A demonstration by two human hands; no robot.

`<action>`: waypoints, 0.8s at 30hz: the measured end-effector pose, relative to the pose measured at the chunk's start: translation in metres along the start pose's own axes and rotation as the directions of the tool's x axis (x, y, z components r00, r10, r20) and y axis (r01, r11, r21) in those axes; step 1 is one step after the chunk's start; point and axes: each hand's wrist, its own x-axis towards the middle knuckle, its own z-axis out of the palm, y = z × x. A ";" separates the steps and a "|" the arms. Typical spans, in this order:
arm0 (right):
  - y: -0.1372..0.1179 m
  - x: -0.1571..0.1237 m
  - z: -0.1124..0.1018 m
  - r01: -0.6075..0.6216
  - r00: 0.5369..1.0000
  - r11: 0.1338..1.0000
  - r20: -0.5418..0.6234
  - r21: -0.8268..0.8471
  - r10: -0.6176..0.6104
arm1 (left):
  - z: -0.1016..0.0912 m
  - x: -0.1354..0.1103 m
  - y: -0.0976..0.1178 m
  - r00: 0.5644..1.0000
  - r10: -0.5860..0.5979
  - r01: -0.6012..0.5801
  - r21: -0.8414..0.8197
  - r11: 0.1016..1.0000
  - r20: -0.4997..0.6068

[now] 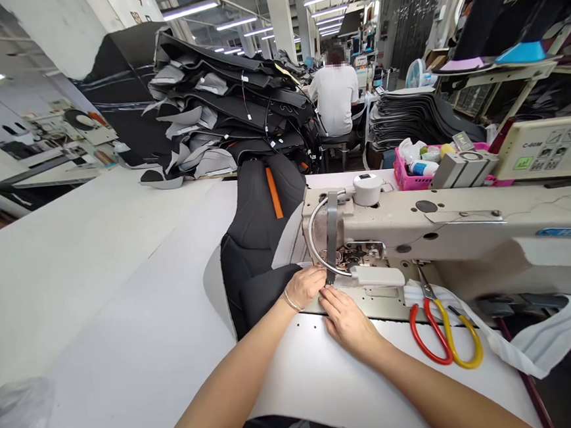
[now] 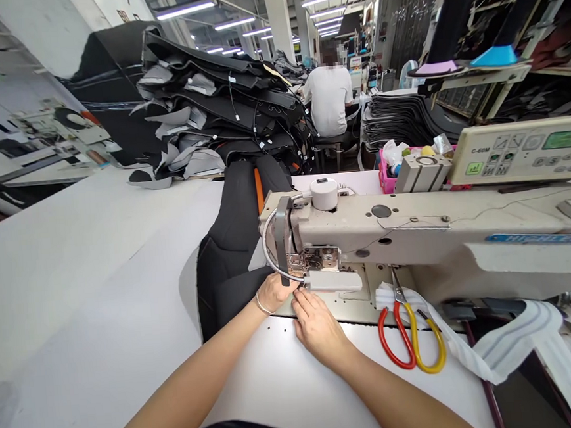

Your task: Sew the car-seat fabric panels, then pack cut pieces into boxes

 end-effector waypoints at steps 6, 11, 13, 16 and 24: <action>0.002 0.001 0.001 0.031 0.999 0.999 -0.016 -0.021 -0.032 | 0.000 0.002 -0.001 0.957 -0.289 0.287 0.081 0.955 0.019; 0.008 -0.006 0.008 0.152 0.984 0.985 -0.087 -0.078 -0.158 | -0.002 0.007 0.006 0.736 -0.672 0.644 0.218 0.733 0.088; 0.014 -0.010 0.015 0.213 0.967 0.973 -0.122 -0.089 -0.223 | -0.001 0.008 0.008 0.686 -0.707 0.655 0.278 0.703 0.172; 0.023 -0.016 0.025 0.243 0.961 0.967 -0.114 -0.069 -0.250 | -0.010 0.000 0.005 0.677 -0.696 0.624 0.314 0.716 0.242; -0.006 -0.019 -0.034 0.150 0.985 0.980 0.061 0.132 -0.159 | -0.097 -0.105 0.016 0.636 -0.719 0.644 0.321 0.694 0.279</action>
